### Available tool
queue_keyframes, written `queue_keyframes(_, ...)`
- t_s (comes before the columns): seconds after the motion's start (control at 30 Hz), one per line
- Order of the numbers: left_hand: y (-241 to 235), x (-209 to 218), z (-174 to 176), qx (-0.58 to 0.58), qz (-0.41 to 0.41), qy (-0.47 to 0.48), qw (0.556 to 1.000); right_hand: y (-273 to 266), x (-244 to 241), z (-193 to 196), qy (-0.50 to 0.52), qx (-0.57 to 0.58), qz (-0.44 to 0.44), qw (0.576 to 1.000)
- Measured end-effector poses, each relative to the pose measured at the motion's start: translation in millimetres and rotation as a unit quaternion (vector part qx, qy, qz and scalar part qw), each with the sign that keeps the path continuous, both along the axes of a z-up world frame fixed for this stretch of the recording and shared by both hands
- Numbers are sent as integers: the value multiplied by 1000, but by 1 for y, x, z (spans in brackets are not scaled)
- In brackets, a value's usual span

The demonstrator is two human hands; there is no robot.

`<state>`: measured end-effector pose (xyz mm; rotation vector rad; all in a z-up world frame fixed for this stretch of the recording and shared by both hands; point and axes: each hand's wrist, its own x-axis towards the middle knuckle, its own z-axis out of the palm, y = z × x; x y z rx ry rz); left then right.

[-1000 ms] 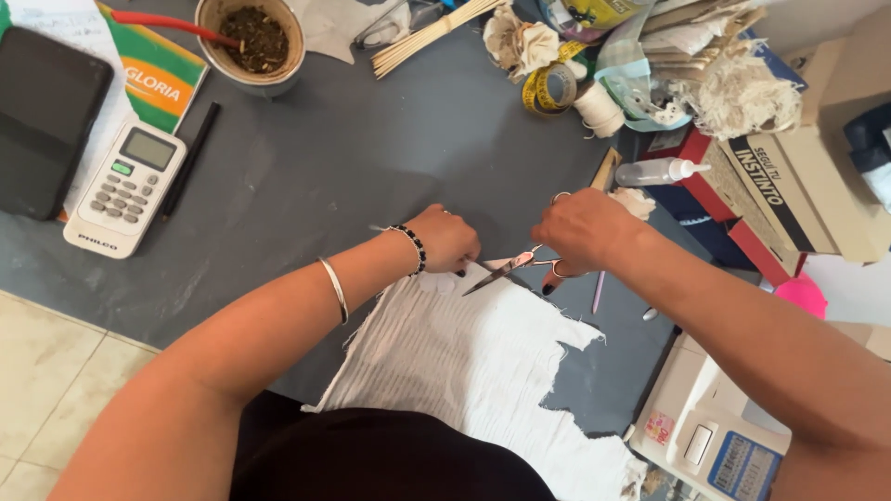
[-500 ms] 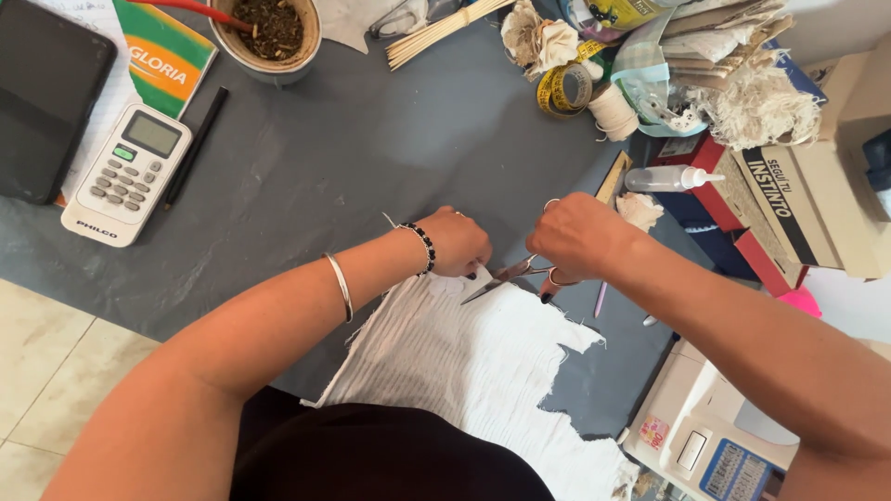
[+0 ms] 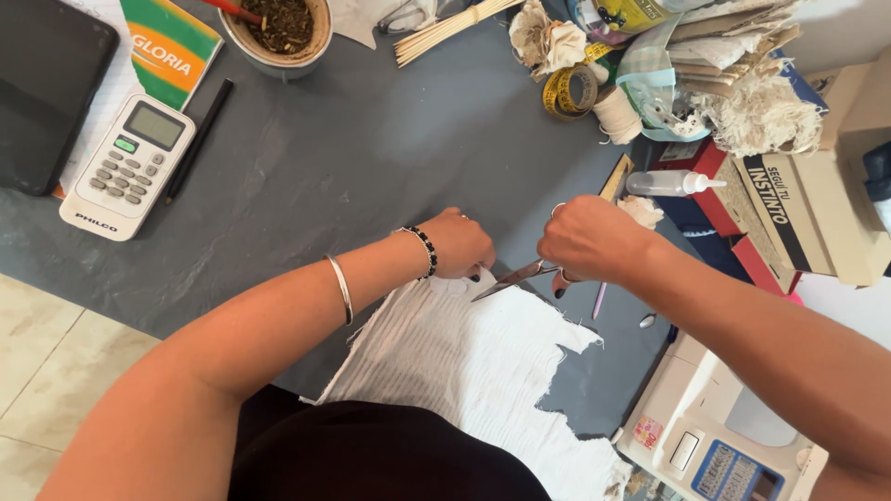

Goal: Cutting out a flower-shaped pattern from white fabric using scissors and a paper template

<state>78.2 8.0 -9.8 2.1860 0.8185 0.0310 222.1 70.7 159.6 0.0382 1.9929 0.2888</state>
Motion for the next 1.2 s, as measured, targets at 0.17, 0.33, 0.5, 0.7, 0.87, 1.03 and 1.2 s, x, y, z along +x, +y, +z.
queue_keyframes(0.17,-1,-2,-3,10,17,3,1000,3,9,-8,-6,-5,-1,1000)
queue_keyframes(0.33,-1,-4,-3,14,21,3,1000,1,7,-12,-7,-5,0,1000)
queue_keyframes(0.5,-3,-4,-2,16,32,-14,999,-2,1,-15,-12,-18,-21,1000)
queue_keyframes(0.7,-1,-1,-11,30,25,-20,999,-7,-14,-13,-25,-35,-27,999)
queue_keyframes(0.87,-2,-1,-10,30,20,-28,999,-4,-10,-14,-38,-34,-10,999)
queue_keyframes(1.03,-1,-4,-17,31,22,-50,998,1,7,-28,-32,-48,-3,998)
queue_keyframes(1.2,-1,-10,-16,21,26,-69,997,4,15,-35,-29,-37,-14,999)
